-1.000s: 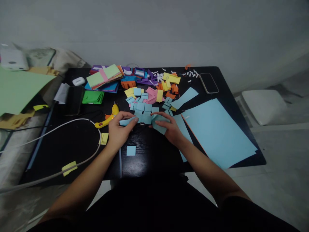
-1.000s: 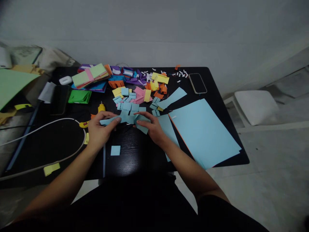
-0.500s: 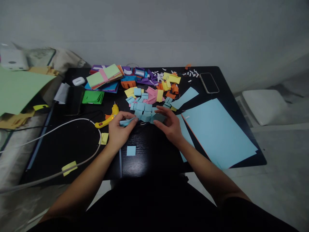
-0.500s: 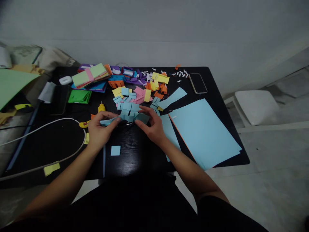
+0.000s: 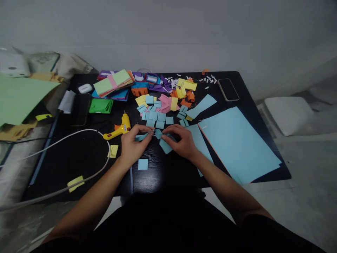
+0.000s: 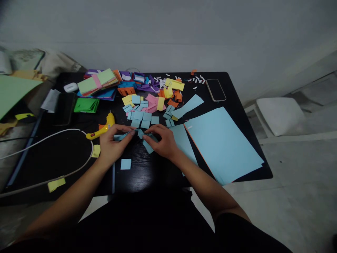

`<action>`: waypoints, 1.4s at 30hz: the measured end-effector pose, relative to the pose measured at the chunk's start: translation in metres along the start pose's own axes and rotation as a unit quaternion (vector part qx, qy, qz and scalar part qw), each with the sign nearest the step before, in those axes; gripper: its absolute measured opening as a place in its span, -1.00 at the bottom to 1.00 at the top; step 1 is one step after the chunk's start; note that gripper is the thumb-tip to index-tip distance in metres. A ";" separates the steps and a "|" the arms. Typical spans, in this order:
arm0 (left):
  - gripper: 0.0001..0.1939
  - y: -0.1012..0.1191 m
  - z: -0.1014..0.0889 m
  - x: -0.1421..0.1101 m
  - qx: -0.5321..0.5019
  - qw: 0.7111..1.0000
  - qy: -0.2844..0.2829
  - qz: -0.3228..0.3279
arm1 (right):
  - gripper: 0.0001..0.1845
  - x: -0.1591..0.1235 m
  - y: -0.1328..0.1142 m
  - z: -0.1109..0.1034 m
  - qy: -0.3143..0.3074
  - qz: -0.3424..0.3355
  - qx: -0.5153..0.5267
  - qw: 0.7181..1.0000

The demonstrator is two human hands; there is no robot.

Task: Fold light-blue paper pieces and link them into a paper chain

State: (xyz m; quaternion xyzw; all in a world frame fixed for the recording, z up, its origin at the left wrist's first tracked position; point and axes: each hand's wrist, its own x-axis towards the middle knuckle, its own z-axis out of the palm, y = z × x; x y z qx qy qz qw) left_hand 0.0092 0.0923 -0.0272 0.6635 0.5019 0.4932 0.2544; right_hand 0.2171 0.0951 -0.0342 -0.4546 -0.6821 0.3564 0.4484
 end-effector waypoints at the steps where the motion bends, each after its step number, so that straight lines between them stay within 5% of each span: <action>1: -0.95 0.000 0.000 0.000 0.002 1.000 -0.001 0.001 | -0.87 0.000 0.000 -0.001 -0.013 0.014 0.020 1.000; 21: -0.94 0.003 0.003 -0.003 -0.011 0.999 -0.048 0.012 | -0.81 0.003 0.000 -0.001 -0.074 0.170 0.228 0.956; 25: -0.93 0.005 0.003 -0.002 -0.064 0.997 -0.033 -0.033 | -0.84 0.004 -0.001 -0.002 -0.101 0.197 0.313 0.924; 36: -0.72 0.001 0.002 0.004 -0.306 0.926 -0.071 -0.211 | -0.75 0.001 0.002 0.004 -0.148 0.146 0.337 0.918; 42: -0.67 0.008 0.002 0.008 -0.342 0.910 -0.057 -0.227 | -0.76 0.002 0.001 0.003 -0.125 0.142 0.342 0.921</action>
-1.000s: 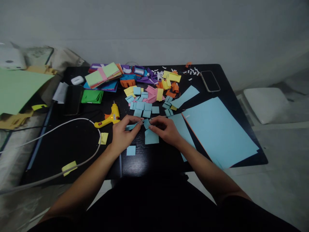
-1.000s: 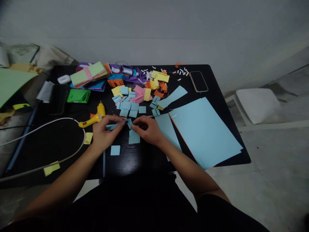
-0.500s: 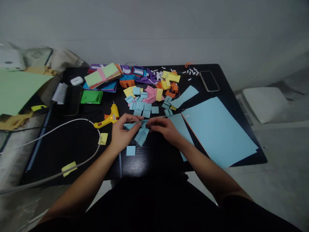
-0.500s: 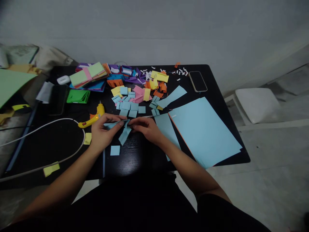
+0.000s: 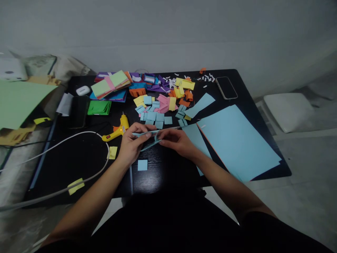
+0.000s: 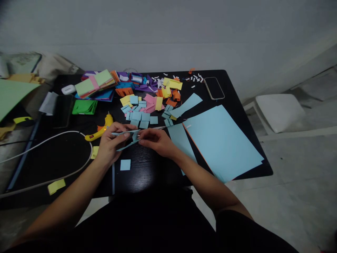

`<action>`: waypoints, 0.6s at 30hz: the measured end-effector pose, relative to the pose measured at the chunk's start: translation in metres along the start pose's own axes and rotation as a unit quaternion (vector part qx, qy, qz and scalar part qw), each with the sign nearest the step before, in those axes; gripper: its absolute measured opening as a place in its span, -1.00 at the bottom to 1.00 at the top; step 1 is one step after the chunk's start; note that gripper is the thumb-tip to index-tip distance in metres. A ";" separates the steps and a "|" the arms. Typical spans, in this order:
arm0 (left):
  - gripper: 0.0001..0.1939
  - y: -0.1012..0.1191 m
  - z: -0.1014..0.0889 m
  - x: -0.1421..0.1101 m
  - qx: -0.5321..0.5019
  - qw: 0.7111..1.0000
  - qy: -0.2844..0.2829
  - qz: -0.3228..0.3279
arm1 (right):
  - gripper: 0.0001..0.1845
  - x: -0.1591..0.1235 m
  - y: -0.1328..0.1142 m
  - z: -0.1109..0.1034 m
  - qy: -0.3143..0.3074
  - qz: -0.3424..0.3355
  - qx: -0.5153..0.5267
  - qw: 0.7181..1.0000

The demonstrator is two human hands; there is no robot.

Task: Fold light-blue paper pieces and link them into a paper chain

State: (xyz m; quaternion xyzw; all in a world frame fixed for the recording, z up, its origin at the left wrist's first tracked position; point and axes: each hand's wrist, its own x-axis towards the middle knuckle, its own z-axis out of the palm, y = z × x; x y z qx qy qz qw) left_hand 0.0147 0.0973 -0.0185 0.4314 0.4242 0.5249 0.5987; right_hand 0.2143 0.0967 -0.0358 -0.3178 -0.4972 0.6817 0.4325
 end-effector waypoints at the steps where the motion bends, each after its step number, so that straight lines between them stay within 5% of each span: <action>1: -0.67 0.000 -0.001 0.001 -0.003 1.000 0.007 0.001 | -0.76 0.000 -0.001 0.000 0.003 0.000 0.004 1.000; 8: -0.76 -0.004 -0.017 0.005 0.101 0.993 0.019 0.064 | -0.72 -0.002 -0.008 -0.002 0.023 0.019 0.033 0.999; 18: -0.90 -0.004 -0.013 0.004 0.271 0.940 -0.003 0.209 | -0.84 -0.002 -0.010 -0.007 0.066 0.021 -0.021 0.997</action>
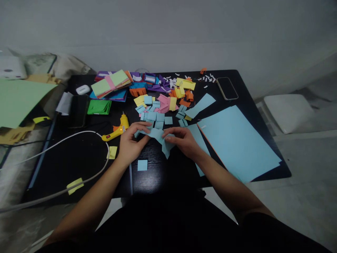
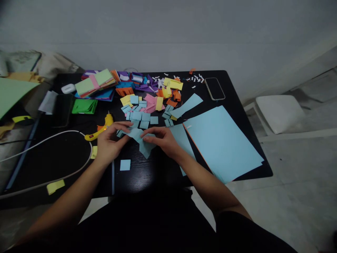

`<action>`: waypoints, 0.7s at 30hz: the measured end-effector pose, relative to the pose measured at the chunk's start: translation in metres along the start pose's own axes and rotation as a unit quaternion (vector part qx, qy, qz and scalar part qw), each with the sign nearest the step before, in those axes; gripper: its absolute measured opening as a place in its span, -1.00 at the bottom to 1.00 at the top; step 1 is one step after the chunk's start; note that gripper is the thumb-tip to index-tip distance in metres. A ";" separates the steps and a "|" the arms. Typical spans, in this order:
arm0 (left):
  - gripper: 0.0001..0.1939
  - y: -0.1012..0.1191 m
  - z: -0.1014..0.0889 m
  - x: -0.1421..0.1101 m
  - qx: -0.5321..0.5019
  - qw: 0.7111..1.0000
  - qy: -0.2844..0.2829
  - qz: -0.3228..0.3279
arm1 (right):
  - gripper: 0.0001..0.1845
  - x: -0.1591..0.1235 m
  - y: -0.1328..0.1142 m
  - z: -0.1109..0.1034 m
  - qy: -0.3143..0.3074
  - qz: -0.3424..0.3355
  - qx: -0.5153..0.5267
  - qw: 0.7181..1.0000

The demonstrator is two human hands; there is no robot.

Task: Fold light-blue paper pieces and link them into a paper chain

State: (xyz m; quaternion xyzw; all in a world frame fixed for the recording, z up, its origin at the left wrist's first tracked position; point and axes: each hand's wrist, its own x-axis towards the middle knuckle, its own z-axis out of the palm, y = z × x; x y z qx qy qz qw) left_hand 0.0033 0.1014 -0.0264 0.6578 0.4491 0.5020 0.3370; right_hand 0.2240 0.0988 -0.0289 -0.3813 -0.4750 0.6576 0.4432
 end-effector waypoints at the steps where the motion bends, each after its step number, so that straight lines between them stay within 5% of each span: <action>1: -0.90 -0.002 0.000 0.000 0.019 1.000 0.003 0.010 | -0.83 0.000 0.000 0.000 -0.001 -0.007 -0.002 1.000; 7: -0.83 -0.004 0.001 -0.004 0.099 0.990 0.097 0.019 | -0.84 0.000 0.001 0.004 0.047 -0.024 -0.045 0.998; 14: -0.78 0.003 0.011 -0.016 0.011 1.000 -0.016 0.005 | -0.73 0.000 0.008 0.010 0.087 -0.046 -0.057 0.994; 21: -0.92 0.008 0.011 -0.013 0.022 0.999 -0.026 -0.028 | -0.74 -0.001 0.012 0.011 0.092 -0.076 -0.086 0.989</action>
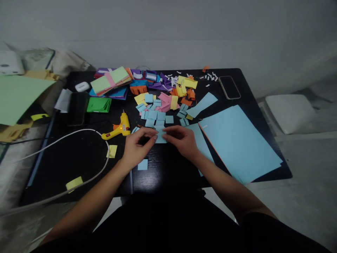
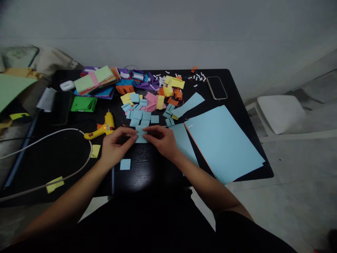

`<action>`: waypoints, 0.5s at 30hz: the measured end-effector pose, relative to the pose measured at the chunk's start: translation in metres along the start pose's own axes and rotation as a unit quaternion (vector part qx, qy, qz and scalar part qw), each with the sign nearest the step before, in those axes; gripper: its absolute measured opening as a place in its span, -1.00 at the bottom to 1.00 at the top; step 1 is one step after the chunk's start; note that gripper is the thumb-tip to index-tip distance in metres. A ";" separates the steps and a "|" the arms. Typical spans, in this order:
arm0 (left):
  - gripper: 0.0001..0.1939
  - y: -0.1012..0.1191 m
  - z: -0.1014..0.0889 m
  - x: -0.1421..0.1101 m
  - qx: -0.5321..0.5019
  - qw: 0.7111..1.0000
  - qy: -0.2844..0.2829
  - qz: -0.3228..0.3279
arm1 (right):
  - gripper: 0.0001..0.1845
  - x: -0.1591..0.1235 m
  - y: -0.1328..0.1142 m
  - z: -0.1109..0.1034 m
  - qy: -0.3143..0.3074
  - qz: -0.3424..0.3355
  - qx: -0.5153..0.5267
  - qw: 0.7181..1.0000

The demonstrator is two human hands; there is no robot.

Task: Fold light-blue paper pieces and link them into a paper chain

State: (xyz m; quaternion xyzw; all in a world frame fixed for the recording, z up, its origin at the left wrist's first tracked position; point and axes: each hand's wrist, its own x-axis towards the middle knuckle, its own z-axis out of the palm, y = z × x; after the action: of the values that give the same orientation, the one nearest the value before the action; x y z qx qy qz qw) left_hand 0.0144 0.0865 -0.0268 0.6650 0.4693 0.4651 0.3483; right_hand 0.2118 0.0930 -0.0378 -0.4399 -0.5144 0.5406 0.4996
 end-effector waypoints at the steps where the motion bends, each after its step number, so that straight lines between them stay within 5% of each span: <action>1: -0.91 0.001 0.000 0.001 -0.006 1.000 0.003 -0.009 | -0.75 0.000 -0.001 0.000 0.002 -0.004 -0.005 1.000; 11: -0.91 0.001 0.000 0.005 -0.070 0.995 0.043 -0.064 | -0.60 -0.003 -0.006 -0.002 -0.075 -0.061 -0.050 0.994; 15: -0.90 0.000 0.001 0.005 -0.086 0.992 0.051 -0.075 | -0.67 -0.003 -0.003 -0.001 -0.058 -0.074 -0.072 0.993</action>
State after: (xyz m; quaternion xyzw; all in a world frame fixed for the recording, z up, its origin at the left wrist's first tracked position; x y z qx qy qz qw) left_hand 0.0162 0.0908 -0.0256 0.5715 0.4932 0.5092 0.4134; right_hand 0.2130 0.0897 -0.0353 -0.4034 -0.6115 0.4884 0.4742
